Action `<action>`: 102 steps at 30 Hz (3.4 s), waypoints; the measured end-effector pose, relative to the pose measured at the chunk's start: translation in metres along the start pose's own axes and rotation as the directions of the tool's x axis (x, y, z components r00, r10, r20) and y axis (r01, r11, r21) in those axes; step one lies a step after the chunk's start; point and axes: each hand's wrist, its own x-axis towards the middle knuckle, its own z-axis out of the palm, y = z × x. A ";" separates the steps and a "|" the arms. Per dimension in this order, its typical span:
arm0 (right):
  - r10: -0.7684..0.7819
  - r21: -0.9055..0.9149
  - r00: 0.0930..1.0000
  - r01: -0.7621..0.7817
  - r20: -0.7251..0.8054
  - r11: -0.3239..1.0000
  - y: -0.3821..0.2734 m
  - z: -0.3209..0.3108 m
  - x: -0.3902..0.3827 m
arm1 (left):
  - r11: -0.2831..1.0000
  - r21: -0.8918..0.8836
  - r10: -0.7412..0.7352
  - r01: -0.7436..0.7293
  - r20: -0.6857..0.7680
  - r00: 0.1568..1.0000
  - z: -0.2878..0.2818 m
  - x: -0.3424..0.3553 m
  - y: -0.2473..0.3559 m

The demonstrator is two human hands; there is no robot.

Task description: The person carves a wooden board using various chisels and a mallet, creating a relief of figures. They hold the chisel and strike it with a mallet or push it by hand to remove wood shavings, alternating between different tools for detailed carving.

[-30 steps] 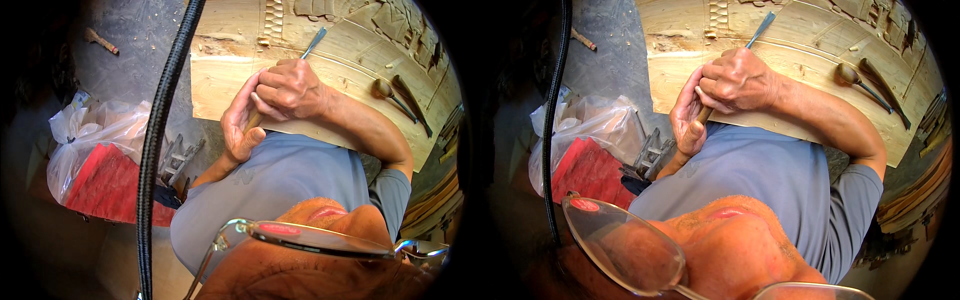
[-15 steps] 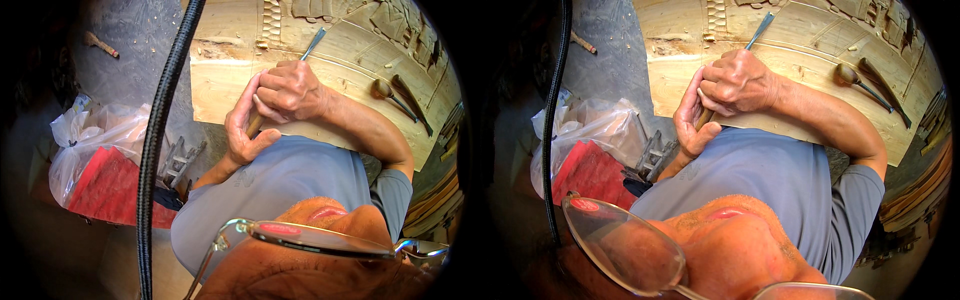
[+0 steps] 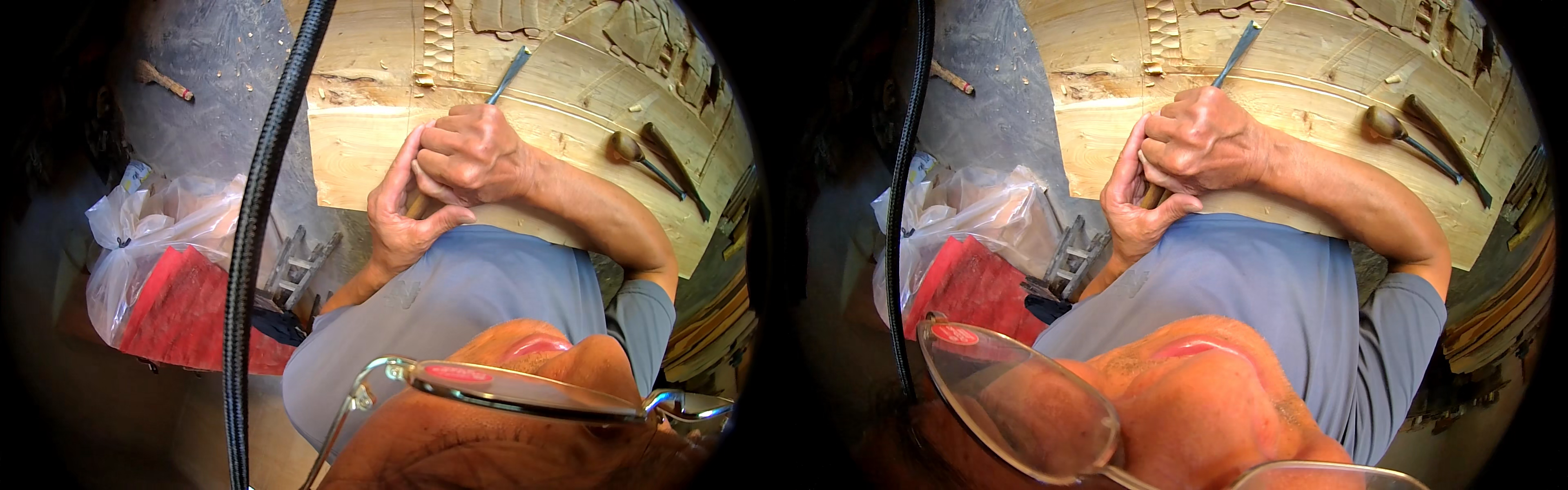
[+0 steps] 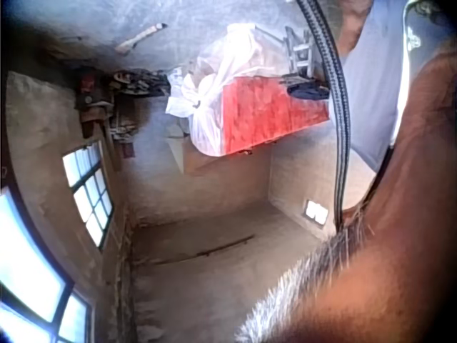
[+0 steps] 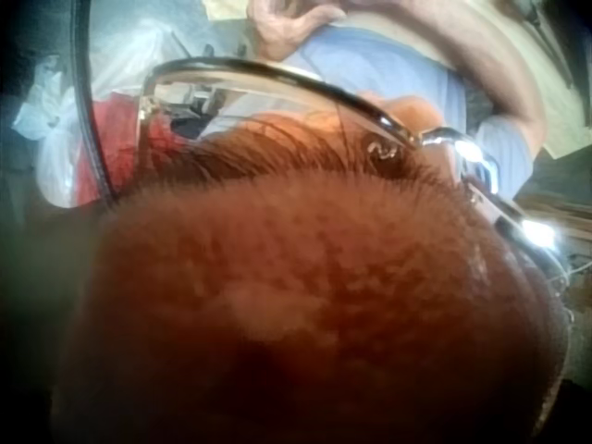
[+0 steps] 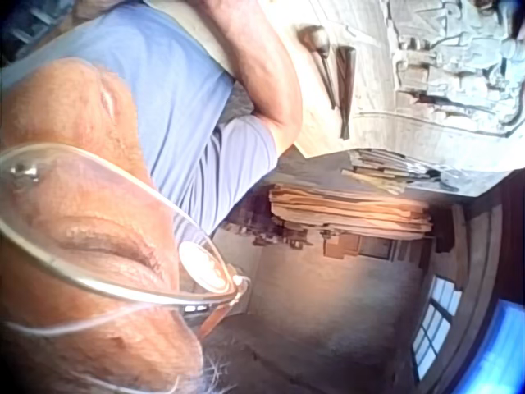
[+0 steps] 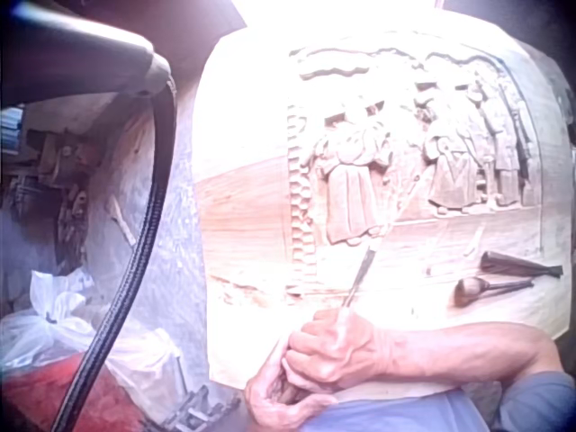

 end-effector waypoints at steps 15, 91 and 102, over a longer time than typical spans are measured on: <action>0.026 0.011 1.000 -0.026 0.010 1.000 0.000 -0.005 0.002 | 0.996 0.077 -0.038 0.035 0.046 0.998 -0.001 0.000 -0.001; 0.132 -0.479 0.991 -0.129 -0.027 0.868 -0.013 -0.091 -0.022 | 0.918 -0.126 0.387 -0.376 0.081 0.918 -0.022 0.033 -0.010; -0.070 -0.031 0.996 0.071 0.052 0.997 -0.011 0.000 0.014 | 0.892 -0.450 0.094 0.034 0.258 0.961 -0.025 0.009 -0.001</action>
